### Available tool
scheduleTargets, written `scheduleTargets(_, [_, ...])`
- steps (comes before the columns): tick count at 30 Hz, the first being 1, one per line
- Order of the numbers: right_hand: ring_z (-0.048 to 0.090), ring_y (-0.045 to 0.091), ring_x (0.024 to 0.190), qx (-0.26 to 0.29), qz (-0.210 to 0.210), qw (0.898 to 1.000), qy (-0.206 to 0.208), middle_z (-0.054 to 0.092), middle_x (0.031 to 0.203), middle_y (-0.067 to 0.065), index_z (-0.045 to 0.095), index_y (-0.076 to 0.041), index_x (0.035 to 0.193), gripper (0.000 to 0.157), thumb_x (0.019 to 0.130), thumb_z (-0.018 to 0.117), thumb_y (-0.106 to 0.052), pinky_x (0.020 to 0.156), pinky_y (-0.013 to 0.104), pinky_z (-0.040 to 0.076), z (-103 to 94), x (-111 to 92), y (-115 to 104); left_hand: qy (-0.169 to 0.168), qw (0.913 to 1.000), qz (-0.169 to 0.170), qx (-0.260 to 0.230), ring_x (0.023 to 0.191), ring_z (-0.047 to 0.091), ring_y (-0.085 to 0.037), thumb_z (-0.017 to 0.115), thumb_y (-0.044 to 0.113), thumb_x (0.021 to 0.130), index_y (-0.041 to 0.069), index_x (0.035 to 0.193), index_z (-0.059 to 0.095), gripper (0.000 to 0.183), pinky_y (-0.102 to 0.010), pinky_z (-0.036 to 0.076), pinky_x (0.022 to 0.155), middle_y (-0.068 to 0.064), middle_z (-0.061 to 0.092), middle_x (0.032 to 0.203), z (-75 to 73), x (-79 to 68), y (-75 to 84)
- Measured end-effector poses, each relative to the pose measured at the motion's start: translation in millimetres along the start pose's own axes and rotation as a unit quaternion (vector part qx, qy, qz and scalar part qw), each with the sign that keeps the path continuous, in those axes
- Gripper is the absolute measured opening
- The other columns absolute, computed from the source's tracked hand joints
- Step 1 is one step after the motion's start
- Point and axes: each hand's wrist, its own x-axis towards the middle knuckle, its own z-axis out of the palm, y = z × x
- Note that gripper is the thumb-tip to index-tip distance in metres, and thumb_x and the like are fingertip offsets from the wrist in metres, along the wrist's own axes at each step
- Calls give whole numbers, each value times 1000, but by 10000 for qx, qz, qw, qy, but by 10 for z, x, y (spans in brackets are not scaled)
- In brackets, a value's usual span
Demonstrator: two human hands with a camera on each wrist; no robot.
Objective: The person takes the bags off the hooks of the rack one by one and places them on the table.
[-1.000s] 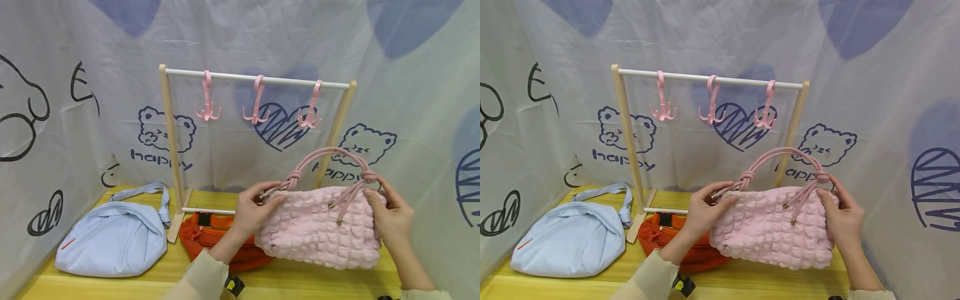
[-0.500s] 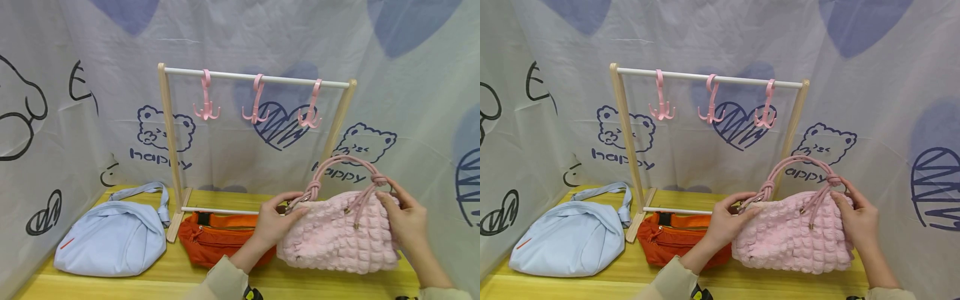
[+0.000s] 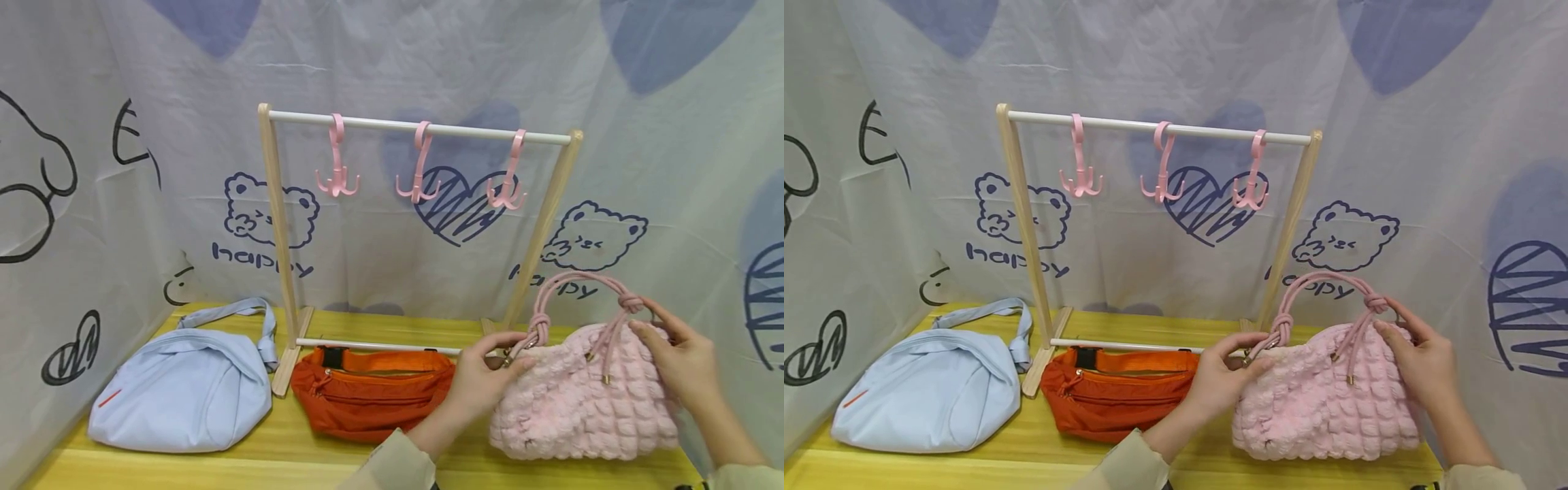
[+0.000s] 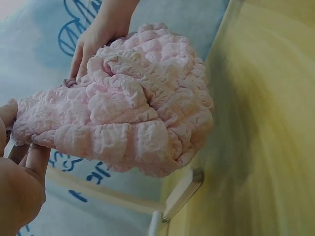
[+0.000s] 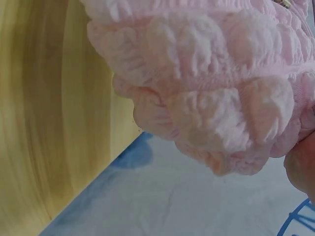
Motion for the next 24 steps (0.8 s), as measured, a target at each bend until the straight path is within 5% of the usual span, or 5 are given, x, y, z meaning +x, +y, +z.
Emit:
scheduleTargets(9, [51, 0, 65, -653, -101, 9970, -391, 51, 86, -44, 58, -22, 150, 53, 100, 72, -32, 53, 21, 43, -126, 26, 219, -30, 9977, -676, 51, 69, 65, 0, 78, 10, 94, 17, 126, 74, 33, -15, 55, 63, 9, 70, 116, 161, -85, -155])
scheduleTargets(11, [51, -3, 68, -792, -139, 9956, -491, 66, 90, -28, 58, -19, 149, 53, 100, 72, -32, 55, 20, 44, -155, 38, 265, -38, 9973, -734, 9, 71, 66, 0, 78, 9, 94, 17, 126, 74, 33, -15, 56, 65, 8, 70, 116, 200, -100, -192])
scheduleTargets(16, [47, -14, 76, -1119, -233, 9912, -667, 75, 103, 19, 60, -12, 146, 50, 100, 71, -30, 59, 17, 43, -186, 41, 408, -148, 9961, -865, -58, 76, 69, 0, 77, 5, 94, 13, 127, 73, 34, -18, 59, 68, 4, 70, 119, 274, -136, -264])
scheduleTargets(24, [50, -3, 79, -1398, -140, 9847, -1028, 71, 109, 27, 58, -10, 147, 52, 102, 69, -33, 61, 20, 41, -158, -8, 660, -422, 9900, -1057, 838, 83, 69, -2, 79, 11, 94, 17, 129, 72, 37, -17, 58, 70, 5, 71, 121, 217, -95, -381])
